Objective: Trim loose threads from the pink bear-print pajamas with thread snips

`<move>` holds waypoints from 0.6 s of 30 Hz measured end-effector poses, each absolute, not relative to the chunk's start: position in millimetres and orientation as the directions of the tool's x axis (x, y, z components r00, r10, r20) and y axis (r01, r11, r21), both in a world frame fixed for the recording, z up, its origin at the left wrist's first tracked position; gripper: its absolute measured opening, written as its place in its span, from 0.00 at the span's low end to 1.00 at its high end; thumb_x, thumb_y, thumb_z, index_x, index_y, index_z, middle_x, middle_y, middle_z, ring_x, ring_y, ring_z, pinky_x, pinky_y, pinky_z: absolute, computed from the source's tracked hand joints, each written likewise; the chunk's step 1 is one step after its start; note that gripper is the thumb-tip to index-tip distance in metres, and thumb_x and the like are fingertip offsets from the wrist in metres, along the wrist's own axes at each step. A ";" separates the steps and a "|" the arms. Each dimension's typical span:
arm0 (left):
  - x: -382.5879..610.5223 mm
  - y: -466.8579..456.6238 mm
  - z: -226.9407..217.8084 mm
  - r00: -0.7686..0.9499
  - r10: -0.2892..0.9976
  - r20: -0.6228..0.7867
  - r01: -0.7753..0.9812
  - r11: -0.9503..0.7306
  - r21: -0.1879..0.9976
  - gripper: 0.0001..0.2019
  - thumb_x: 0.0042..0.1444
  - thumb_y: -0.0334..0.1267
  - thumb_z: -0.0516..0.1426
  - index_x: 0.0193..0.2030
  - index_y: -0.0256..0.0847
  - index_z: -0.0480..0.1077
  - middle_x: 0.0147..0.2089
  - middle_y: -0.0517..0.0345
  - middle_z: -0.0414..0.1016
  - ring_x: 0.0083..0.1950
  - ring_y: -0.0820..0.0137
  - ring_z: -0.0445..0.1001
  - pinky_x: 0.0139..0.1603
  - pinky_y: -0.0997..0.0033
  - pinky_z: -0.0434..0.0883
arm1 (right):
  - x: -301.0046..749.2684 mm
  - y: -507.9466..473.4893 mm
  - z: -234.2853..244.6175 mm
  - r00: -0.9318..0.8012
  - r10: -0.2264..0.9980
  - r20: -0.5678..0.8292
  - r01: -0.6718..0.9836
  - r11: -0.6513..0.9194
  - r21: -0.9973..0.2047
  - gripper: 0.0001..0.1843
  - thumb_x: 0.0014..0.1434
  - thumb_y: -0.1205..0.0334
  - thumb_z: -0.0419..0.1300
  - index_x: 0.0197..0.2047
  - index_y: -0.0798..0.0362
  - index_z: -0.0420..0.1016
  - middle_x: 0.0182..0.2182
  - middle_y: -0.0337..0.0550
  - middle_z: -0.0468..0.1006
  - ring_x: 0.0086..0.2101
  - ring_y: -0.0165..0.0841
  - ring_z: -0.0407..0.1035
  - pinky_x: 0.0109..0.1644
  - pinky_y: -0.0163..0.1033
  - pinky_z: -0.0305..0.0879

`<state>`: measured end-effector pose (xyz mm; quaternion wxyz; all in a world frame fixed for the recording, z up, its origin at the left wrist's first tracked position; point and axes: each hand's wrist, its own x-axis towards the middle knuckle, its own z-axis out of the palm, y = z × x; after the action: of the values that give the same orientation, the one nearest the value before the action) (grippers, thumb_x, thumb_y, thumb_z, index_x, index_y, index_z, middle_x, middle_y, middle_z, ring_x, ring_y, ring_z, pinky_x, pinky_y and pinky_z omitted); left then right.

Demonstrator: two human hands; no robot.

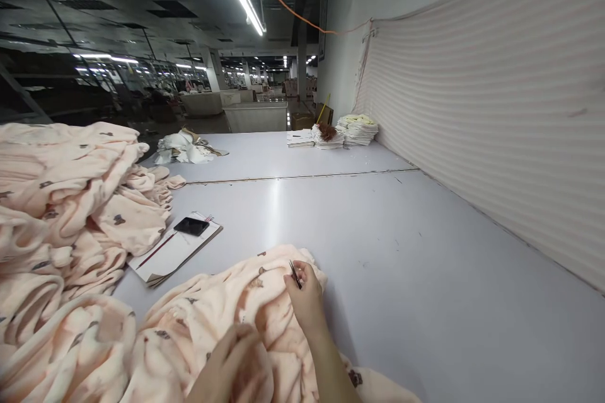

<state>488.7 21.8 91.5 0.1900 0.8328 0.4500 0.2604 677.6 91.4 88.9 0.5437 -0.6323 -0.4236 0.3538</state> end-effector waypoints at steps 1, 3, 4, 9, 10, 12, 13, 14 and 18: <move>495.5 29.8 101.8 0.396 0.865 0.308 0.633 -0.500 0.591 0.21 0.56 0.38 0.53 0.58 0.44 0.62 0.59 0.46 0.66 0.59 0.57 0.66 0.57 0.59 0.66 | 676.2 83.5 92.8 0.377 0.926 0.016 0.111 -0.028 -0.993 0.17 0.54 0.56 0.58 0.46 0.53 0.70 0.44 0.48 0.77 0.46 0.38 0.71 0.51 0.42 0.66; 508.7 45.3 119.6 0.335 0.887 0.318 0.616 -0.461 0.639 0.26 0.55 0.38 0.53 0.61 0.40 0.57 0.62 0.43 0.63 0.64 0.54 0.61 0.61 0.52 0.62 | 671.7 70.0 102.6 0.352 0.936 0.018 0.041 0.004 -0.999 0.17 0.55 0.55 0.58 0.46 0.53 0.71 0.43 0.47 0.77 0.45 0.37 0.72 0.50 0.39 0.68; 514.3 51.6 126.5 0.341 0.896 0.285 0.618 -0.442 0.650 0.26 0.55 0.38 0.54 0.61 0.40 0.57 0.61 0.42 0.65 0.62 0.54 0.62 0.60 0.49 0.62 | 668.9 64.5 107.4 0.344 0.939 0.017 0.015 0.012 -1.000 0.16 0.55 0.56 0.59 0.46 0.53 0.71 0.42 0.46 0.78 0.44 0.36 0.72 0.49 0.39 0.69; 523.7 62.6 144.0 0.359 0.930 0.073 0.589 -0.287 0.755 0.14 0.59 0.39 0.48 0.47 0.41 0.71 0.41 0.50 0.77 0.43 0.58 0.73 0.49 0.52 0.66 | 663.3 45.4 123.2 0.333 0.942 0.031 -0.016 0.038 -0.999 0.11 0.59 0.55 0.56 0.40 0.53 0.72 0.32 0.42 0.78 0.37 0.35 0.74 0.45 0.38 0.70; 522.1 62.0 145.6 0.348 0.937 0.035 0.537 -0.230 0.812 0.15 0.60 0.42 0.48 0.45 0.41 0.72 0.39 0.52 0.77 0.41 0.59 0.73 0.47 0.56 0.67 | 665.0 42.2 125.2 0.335 0.941 0.036 -0.012 0.042 -0.999 0.11 0.59 0.54 0.56 0.38 0.52 0.71 0.30 0.40 0.78 0.35 0.35 0.74 0.43 0.37 0.70; 517.6 60.2 148.1 0.343 0.938 -0.043 0.383 -0.098 0.919 0.16 0.60 0.46 0.49 0.46 0.40 0.72 0.40 0.54 0.78 0.43 0.60 0.73 0.46 0.62 0.69 | 669.6 35.3 128.9 0.319 0.946 0.061 0.054 0.046 -0.997 0.10 0.57 0.54 0.59 0.35 0.52 0.71 0.28 0.39 0.77 0.32 0.35 0.73 0.40 0.36 0.69; 515.4 59.3 149.0 0.349 0.934 -0.071 0.305 -0.042 0.952 0.17 0.60 0.47 0.50 0.47 0.40 0.71 0.41 0.54 0.78 0.45 0.61 0.73 0.47 0.63 0.69 | 671.9 31.9 130.8 0.296 0.951 0.087 0.128 0.051 -0.990 0.09 0.55 0.55 0.61 0.35 0.51 0.71 0.29 0.40 0.77 0.33 0.36 0.73 0.39 0.36 0.69; 513.7 58.5 149.6 0.361 0.928 -0.091 0.244 0.000 0.970 0.17 0.60 0.47 0.50 0.48 0.39 0.71 0.43 0.54 0.78 0.46 0.61 0.73 0.49 0.64 0.69 | 673.4 28.6 132.8 0.264 0.957 0.124 0.222 0.065 -0.973 0.08 0.54 0.56 0.61 0.36 0.51 0.72 0.31 0.41 0.78 0.34 0.37 0.73 0.39 0.36 0.69; 512.3 57.0 148.9 0.373 0.926 -0.055 0.249 -0.043 0.967 0.15 0.60 0.46 0.51 0.47 0.41 0.71 0.45 0.54 0.76 0.49 0.62 0.72 0.52 0.63 0.68 | 670.0 20.3 141.3 0.135 0.945 0.297 0.576 0.169 -0.800 0.12 0.59 0.60 0.56 0.46 0.47 0.74 0.40 0.43 0.78 0.40 0.38 0.73 0.42 0.38 0.70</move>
<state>512.3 57.0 148.9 0.5204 0.6447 0.4560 0.3252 670.0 20.3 141.3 0.4422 -0.6099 -0.6236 0.2089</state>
